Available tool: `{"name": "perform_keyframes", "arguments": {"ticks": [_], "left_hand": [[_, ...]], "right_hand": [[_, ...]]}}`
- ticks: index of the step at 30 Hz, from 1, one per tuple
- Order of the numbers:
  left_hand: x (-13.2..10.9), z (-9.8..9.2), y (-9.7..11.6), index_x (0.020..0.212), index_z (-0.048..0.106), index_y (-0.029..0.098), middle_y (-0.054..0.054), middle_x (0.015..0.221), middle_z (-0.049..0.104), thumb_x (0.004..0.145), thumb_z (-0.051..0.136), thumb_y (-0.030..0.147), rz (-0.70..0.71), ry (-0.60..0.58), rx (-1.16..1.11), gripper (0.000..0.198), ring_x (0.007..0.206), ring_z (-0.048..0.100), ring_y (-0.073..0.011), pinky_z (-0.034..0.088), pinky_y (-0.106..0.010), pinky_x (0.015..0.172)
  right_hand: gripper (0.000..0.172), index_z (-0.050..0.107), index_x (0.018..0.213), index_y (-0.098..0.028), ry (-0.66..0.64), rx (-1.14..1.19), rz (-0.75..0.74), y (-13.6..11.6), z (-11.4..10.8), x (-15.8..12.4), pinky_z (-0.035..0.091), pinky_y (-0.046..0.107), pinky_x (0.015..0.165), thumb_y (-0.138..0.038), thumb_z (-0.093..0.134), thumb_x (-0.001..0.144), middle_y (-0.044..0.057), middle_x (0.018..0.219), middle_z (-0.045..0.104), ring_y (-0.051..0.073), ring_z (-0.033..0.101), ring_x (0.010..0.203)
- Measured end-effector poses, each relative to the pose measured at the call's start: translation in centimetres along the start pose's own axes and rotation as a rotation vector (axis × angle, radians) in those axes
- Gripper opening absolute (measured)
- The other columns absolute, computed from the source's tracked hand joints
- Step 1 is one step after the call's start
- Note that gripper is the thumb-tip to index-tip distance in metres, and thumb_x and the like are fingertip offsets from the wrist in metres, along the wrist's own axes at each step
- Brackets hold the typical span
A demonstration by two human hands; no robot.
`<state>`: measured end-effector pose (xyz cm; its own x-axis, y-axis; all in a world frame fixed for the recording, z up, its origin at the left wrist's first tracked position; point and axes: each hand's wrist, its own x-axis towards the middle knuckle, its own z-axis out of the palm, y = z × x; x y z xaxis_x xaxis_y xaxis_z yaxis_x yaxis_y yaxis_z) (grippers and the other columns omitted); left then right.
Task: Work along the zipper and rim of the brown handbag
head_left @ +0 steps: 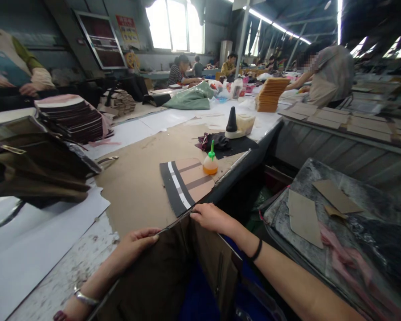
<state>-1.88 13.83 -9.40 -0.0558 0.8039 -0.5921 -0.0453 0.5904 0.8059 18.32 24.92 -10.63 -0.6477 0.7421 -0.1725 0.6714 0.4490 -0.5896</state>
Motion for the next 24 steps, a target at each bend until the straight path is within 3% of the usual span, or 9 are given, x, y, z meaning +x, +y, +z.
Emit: {"name": "perform_keyframes", "arguments": {"ticks": [5,12,18,24], "left_hand": [[0.5,-0.5,-0.7,0.079,0.066,0.014,-0.004,0.075,0.068,0.047,0.071,0.040,0.028,-0.008,0.036,0.042,0.073,0.061,-0.0229,0.047,-0.031,0.072],[0.4,-0.2,-0.5,0.077,0.065,0.013,-0.003,0.069,0.067,0.048,0.068,0.035,0.031,-0.016,0.049,0.037,0.066,0.060,-0.0194,0.045,-0.027,0.066],[0.1,-0.8,-1.0,0.080,0.064,0.013,-0.002,0.073,0.067,0.051,0.066,0.032,0.056,-0.010,0.018,0.035,0.069,0.060,-0.0184,0.044,-0.026,0.069],[-0.4,-1.4,-1.3,0.088,0.062,0.012,-0.004,0.080,0.067,0.055,0.065,0.032,0.058,-0.033,0.024,0.039,0.074,0.059,-0.0196,0.044,-0.028,0.072]], "right_hand": [[0.015,0.061,0.076,-0.017,-0.031,0.044,-0.062,1.2,1.6,0.9,0.039,0.019,0.066,-0.017,0.046,0.077,0.004,0.080,0.063,0.014,0.058,0.078],[0.014,0.059,0.080,-0.018,-0.071,-0.006,-0.130,1.7,0.9,-0.7,0.040,0.021,0.063,-0.016,0.046,0.077,0.002,0.075,0.063,0.015,0.058,0.073],[0.026,0.055,0.104,-0.026,-0.164,0.040,-0.296,1.0,0.1,-0.4,0.039,0.024,0.080,-0.028,0.051,0.078,0.000,0.099,0.061,0.017,0.054,0.094],[0.014,0.059,0.088,-0.021,-0.162,-0.089,-0.347,-0.1,0.1,0.4,0.039,0.023,0.071,-0.028,0.056,0.076,0.001,0.086,0.060,0.016,0.054,0.082]]}}
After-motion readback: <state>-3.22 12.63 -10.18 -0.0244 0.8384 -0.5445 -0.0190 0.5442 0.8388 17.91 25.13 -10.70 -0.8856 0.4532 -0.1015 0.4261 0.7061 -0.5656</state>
